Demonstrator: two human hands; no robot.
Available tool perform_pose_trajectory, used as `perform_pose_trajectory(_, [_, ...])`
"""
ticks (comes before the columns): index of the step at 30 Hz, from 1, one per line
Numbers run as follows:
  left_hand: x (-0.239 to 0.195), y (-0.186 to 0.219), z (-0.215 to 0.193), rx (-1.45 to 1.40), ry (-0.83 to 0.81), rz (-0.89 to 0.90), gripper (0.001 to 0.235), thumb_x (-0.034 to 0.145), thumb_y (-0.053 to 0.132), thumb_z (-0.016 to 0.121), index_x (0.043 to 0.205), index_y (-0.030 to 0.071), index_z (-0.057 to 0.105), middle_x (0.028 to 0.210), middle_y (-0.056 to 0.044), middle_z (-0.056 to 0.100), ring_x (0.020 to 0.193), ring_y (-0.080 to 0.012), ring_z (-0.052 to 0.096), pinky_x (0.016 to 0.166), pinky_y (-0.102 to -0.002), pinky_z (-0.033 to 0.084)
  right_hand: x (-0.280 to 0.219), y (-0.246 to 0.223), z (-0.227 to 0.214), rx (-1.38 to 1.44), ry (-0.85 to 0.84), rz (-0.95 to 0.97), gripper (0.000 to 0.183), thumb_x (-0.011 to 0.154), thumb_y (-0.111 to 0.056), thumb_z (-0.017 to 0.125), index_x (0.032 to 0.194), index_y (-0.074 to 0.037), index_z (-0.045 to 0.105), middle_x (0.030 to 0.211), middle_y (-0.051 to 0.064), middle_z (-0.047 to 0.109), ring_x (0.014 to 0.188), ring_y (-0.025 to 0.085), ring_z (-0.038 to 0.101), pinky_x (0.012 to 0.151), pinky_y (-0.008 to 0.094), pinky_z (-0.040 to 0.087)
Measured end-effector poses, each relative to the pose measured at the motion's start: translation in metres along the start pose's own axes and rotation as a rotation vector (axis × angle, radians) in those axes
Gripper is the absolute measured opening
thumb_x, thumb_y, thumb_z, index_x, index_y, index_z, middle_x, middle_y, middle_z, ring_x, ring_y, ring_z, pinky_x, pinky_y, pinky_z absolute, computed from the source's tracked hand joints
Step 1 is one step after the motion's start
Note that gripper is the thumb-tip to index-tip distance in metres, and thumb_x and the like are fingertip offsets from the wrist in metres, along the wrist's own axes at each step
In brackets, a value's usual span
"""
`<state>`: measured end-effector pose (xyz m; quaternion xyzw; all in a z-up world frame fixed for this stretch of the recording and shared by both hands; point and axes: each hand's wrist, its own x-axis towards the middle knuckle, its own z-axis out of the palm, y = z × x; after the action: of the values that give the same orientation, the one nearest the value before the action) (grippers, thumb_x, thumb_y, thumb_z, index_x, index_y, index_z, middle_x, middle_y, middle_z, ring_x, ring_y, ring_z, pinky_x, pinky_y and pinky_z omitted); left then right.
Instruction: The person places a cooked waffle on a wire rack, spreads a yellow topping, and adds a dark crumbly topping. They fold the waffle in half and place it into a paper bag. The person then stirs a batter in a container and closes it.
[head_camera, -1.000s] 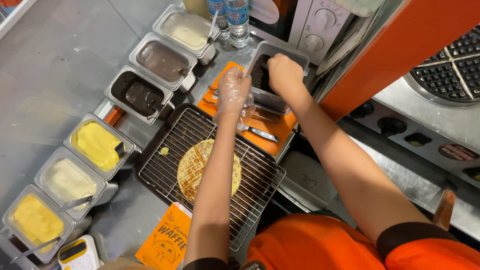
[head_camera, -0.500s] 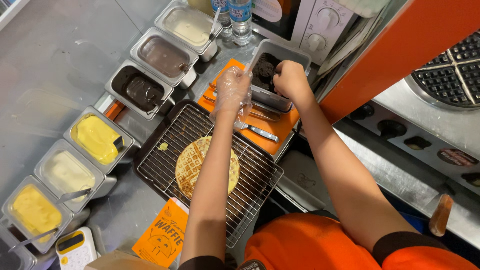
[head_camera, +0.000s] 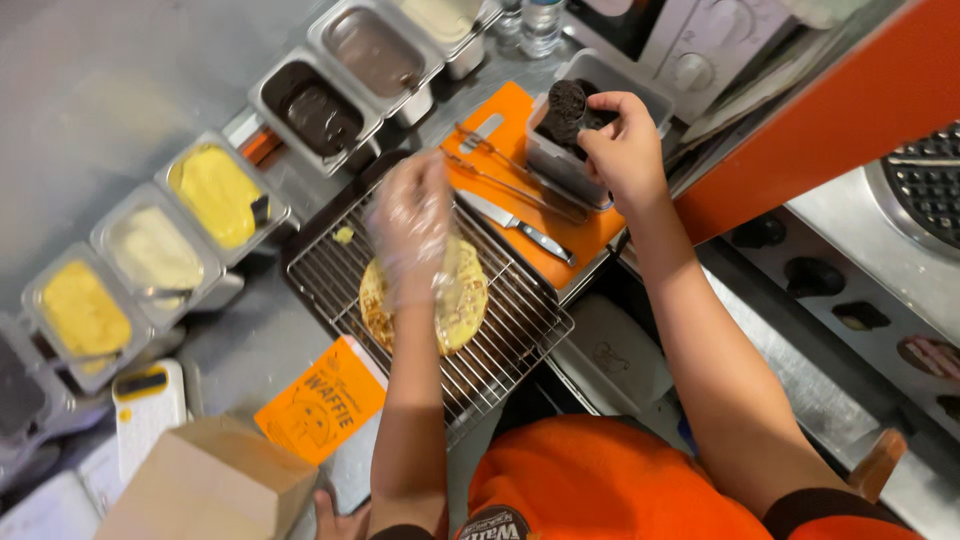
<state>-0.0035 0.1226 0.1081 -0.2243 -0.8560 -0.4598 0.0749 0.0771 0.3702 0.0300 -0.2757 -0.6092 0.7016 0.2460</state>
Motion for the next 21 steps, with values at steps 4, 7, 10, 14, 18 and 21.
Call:
perform_pose_trajectory(4, [-0.058,-0.029,-0.052,0.158,0.201,-0.206,0.025,0.104,0.029,0.059,0.114,0.013,0.076,0.110,-0.009,0.077,0.098,-0.0253,0.073,0.092,-0.040,0.057,-0.043,0.000,0.025,0.118,-0.279,0.026,0.047,0.091,0.001,0.066,0.135,-0.005,0.050,0.072,-0.002,0.052,0.047,0.005,0.043,0.040,0.023,0.031])
perform_pose_trajectory(7, [-0.097,-0.063,-0.056,0.186,0.277,-0.183,0.031,0.108,0.026,0.051,0.125,0.010,0.071,0.122,-0.013,0.073,0.113,-0.0306,0.069,0.105,-0.043,0.050,-0.070,0.011,0.052,0.089,-0.429,0.040,0.050,0.088,0.002,0.064,0.135,-0.010,0.051,0.074,-0.003,0.052,0.048,0.004,0.043,0.040,0.022,0.032])
perform_pose_trajectory(10, [-0.122,-0.098,-0.047,0.274,0.228,-0.043,0.040,0.111,0.024,0.042,0.137,0.005,0.065,0.140,-0.018,0.064,0.136,-0.0366,0.056,0.123,-0.048,0.033,-0.089,0.025,0.073,0.032,-0.537,0.010,0.049,0.088,0.002,0.066,0.135,-0.009,0.059,0.079,-0.004,0.053,0.058,0.003,0.046,0.051,0.021,0.038])
perform_pose_trajectory(14, [-0.131,-0.127,-0.031,0.280,0.197,-0.030,0.049,0.111,0.029,0.034,0.144,0.002,0.059,0.156,-0.021,0.049,0.150,-0.0377,0.040,0.128,-0.048,0.021,-0.104,0.037,0.081,-0.214,-0.521,-0.219,0.049,0.086,0.000,0.069,0.134,-0.008,0.061,0.078,-0.005,0.054,0.067,0.002,0.049,0.060,0.021,0.042])
perform_pose_trajectory(18, [-0.132,-0.133,-0.030,0.291,0.193,-0.086,0.052,0.112,0.034,0.032,0.145,0.004,0.059,0.159,-0.018,0.047,0.152,-0.0344,0.038,0.129,-0.045,0.021,-0.110,0.040,0.073,-0.294,-0.573,-0.286,0.046,0.086,-0.001,0.068,0.132,-0.006,0.063,0.076,-0.002,0.056,0.067,0.005,0.053,0.062,0.023,0.045])
perform_pose_trajectory(21, [-0.133,-0.130,-0.031,0.274,0.162,-0.105,0.052,0.112,0.033,0.030,0.147,0.004,0.057,0.158,-0.019,0.046,0.151,-0.0345,0.038,0.129,-0.046,0.018,-0.109,0.037,0.065,-0.376,-0.541,-0.359,0.045,0.085,-0.002,0.068,0.129,-0.006,0.060,0.075,0.000,0.057,0.064,0.008,0.055,0.060,0.024,0.046])
